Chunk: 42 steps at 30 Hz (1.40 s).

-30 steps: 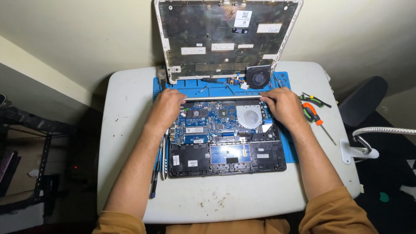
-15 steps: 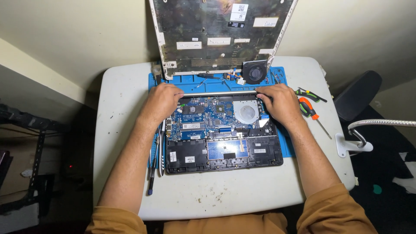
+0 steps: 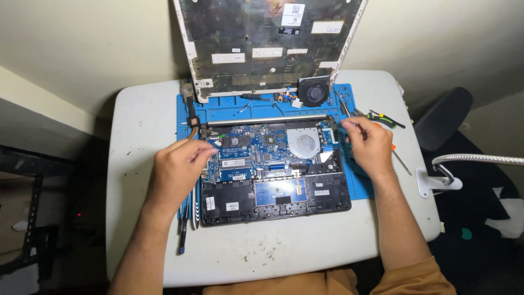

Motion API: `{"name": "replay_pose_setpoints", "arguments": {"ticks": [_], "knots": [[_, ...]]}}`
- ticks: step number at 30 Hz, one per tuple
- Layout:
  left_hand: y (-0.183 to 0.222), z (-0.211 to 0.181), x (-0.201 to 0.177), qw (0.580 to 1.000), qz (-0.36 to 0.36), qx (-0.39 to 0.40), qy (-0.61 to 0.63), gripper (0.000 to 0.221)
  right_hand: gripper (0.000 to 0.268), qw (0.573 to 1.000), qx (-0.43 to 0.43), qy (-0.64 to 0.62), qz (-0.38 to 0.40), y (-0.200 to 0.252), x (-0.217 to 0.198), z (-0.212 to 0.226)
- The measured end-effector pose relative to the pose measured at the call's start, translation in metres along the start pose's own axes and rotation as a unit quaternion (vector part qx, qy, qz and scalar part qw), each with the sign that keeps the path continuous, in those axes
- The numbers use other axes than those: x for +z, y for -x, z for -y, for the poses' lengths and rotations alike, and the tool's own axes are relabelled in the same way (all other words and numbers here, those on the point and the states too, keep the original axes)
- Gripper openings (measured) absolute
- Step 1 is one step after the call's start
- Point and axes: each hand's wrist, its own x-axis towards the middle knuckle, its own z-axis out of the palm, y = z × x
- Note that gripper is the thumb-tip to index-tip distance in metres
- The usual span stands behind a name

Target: Cleaning and reassembling internal components of a laptop, including a small circuit board and ribbon cables.

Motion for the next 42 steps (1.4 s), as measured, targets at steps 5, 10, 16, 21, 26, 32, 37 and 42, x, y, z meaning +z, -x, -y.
{"name": "replay_pose_setpoints", "arguments": {"ticks": [5,10,16,21,26,32,37,42], "knots": [[0.032,-0.031,0.001,0.999,0.026,0.024,-0.025,0.008,0.008,0.996,-0.010,0.054,0.069,0.020,-0.019,0.030],[0.047,-0.052,0.038,0.993,0.096,0.068,-0.018,0.013,0.032,0.990,-0.028,0.056,0.126,0.036,-0.017,0.042],[0.015,-0.088,0.090,0.986,0.097,0.129,0.041,0.010,0.023,0.991,-0.008,0.062,0.116,0.038,-0.014,0.047],[-0.028,-0.111,0.143,0.976,0.120,0.165,0.080,0.019,0.017,0.995,-0.034,0.000,0.090,0.041,-0.011,0.048],[-0.039,-0.115,0.179,0.967,0.180,0.144,0.108,0.024,0.020,0.996,-0.024,-0.039,0.072,0.046,-0.009,0.041],[-0.038,-0.097,0.205,0.969,0.171,0.111,0.140,0.017,0.026,0.996,-0.018,-0.047,0.076,0.049,-0.014,0.034],[-0.032,-0.093,0.205,0.971,0.168,0.106,0.134,0.014,0.038,0.993,-0.058,0.035,0.094,0.054,-0.009,0.035],[-0.035,-0.095,0.196,0.971,0.174,0.079,0.140,0.013,0.028,0.991,-0.119,0.057,0.036,0.051,-0.006,0.041]]}}
